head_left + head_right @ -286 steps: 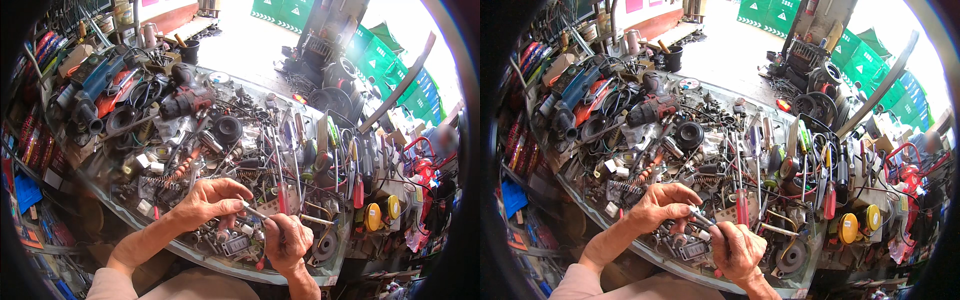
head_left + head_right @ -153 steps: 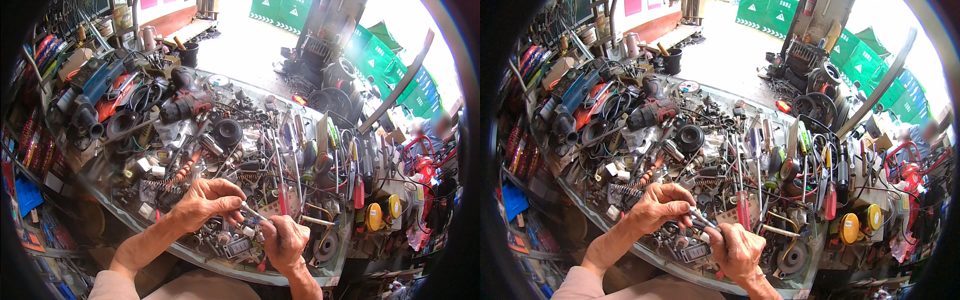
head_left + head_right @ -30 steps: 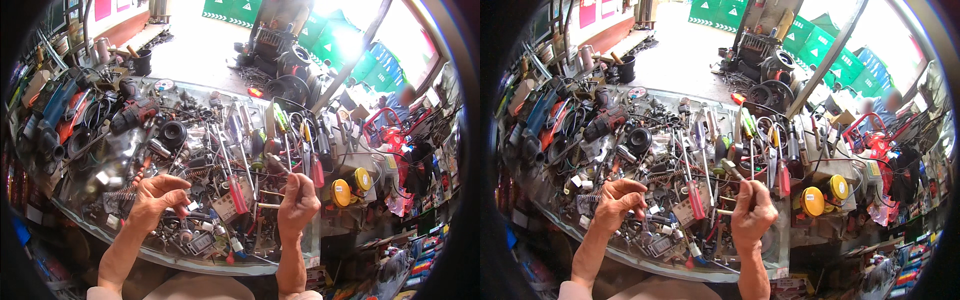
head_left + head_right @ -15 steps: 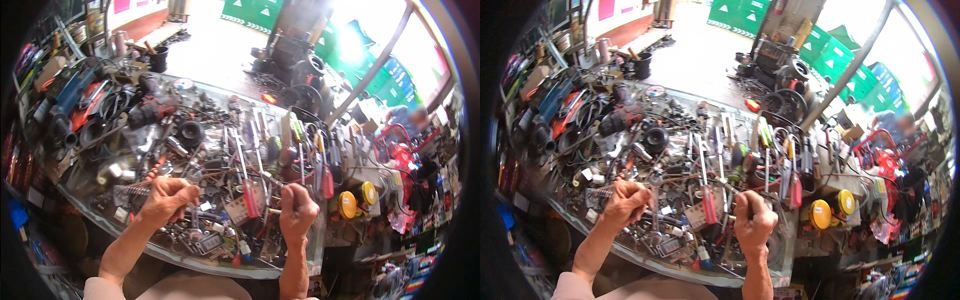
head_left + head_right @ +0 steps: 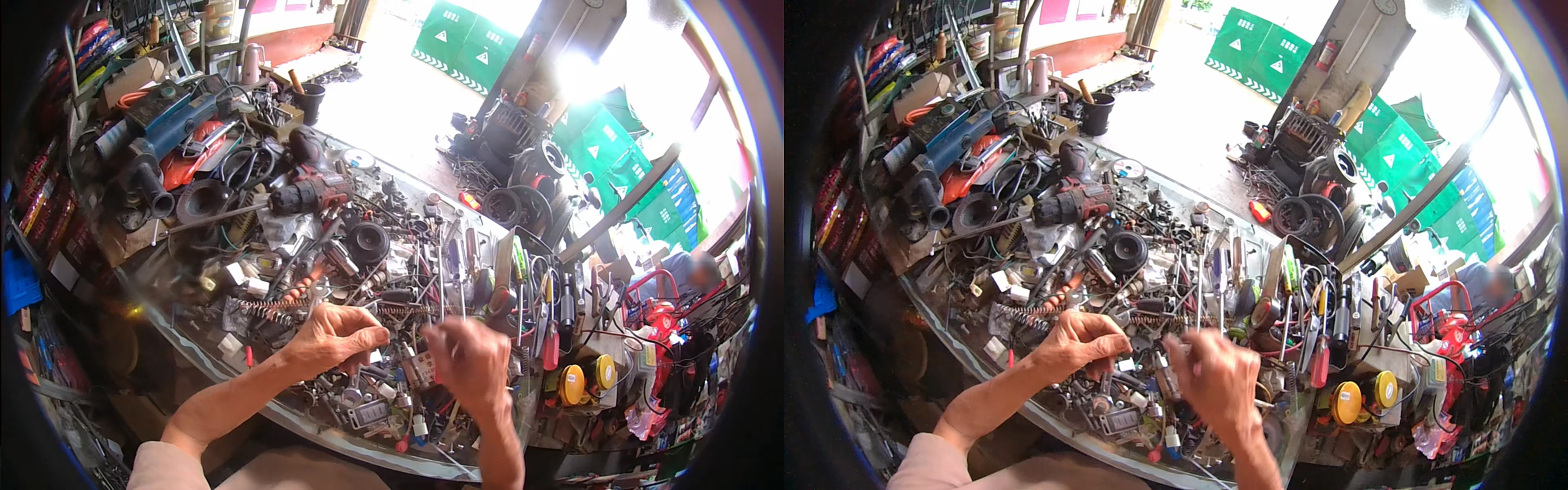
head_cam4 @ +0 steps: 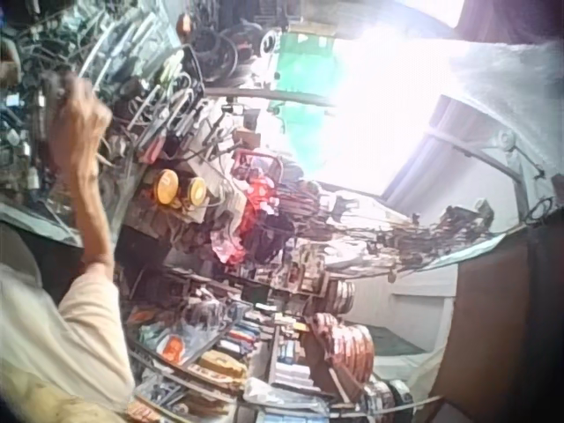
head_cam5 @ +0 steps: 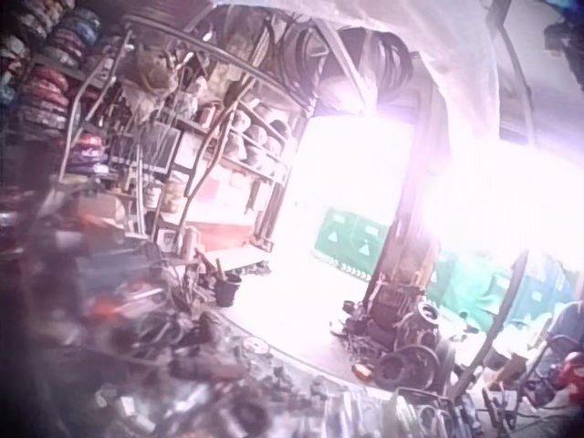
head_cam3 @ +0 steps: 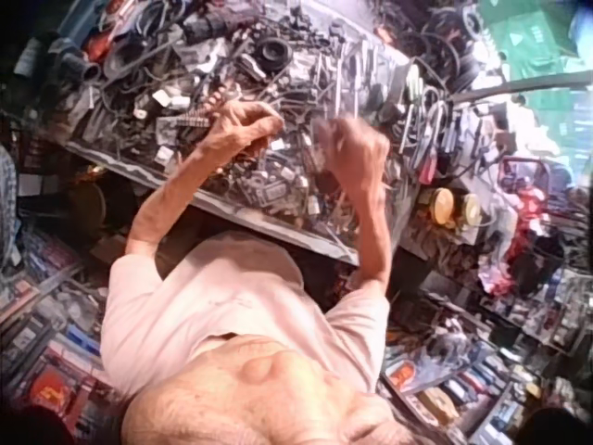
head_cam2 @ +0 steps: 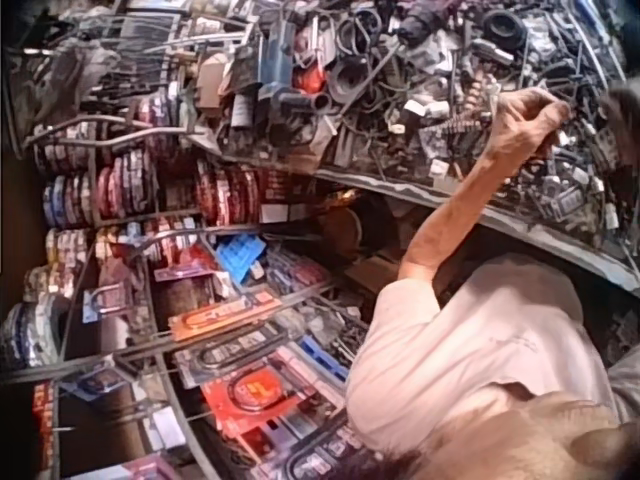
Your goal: The person uses a screwdriver to disassemble a small mechanical component, likely a valve or switch, held in their left hand. They carefully unscrew a cap and remove an internal spring and plunger assembly. The person then reassembles the component by inserting the spring and plunger back into the housing and screwing the cap back on.
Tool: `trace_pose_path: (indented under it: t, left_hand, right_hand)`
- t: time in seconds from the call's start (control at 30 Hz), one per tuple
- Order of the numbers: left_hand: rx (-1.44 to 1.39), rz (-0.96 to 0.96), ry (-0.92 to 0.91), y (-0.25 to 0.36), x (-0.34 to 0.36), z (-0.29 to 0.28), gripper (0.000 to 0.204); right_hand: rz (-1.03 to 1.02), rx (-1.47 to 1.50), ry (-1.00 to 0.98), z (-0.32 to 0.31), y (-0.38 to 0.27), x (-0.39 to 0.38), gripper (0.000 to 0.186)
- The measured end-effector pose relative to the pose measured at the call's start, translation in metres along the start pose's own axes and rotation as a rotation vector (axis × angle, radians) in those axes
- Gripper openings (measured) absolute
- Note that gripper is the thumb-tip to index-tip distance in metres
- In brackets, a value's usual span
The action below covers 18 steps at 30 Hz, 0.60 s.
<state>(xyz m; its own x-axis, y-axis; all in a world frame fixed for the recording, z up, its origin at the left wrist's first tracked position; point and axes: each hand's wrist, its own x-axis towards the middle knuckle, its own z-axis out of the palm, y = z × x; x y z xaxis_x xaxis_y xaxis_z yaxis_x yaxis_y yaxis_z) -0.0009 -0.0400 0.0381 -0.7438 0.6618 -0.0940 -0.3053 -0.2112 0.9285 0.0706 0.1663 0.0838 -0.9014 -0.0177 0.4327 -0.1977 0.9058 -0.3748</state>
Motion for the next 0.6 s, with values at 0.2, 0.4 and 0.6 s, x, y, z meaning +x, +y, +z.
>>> trace_pose_path:
  t: [0.2, 0.4, 0.6]
  left_hand:
    - [0.057, 0.056, 0.015, 0.005, 0.000, -0.002, 0.020]
    - [0.469, 0.325, 0.018, -0.011, 0.003, -0.001, 0.020]
    - [0.483, 0.261, -0.005, -0.008, 0.001, -0.003, 0.019]
  right_hand:
    - [-0.068, -0.132, 0.015, 0.064, 0.074, 0.123, 0.014]
    - [0.203, -0.168, -0.194, 0.117, 0.115, 0.160, 0.018]
    - [0.177, -0.263, -0.197, 0.126, 0.103, 0.167, 0.019]
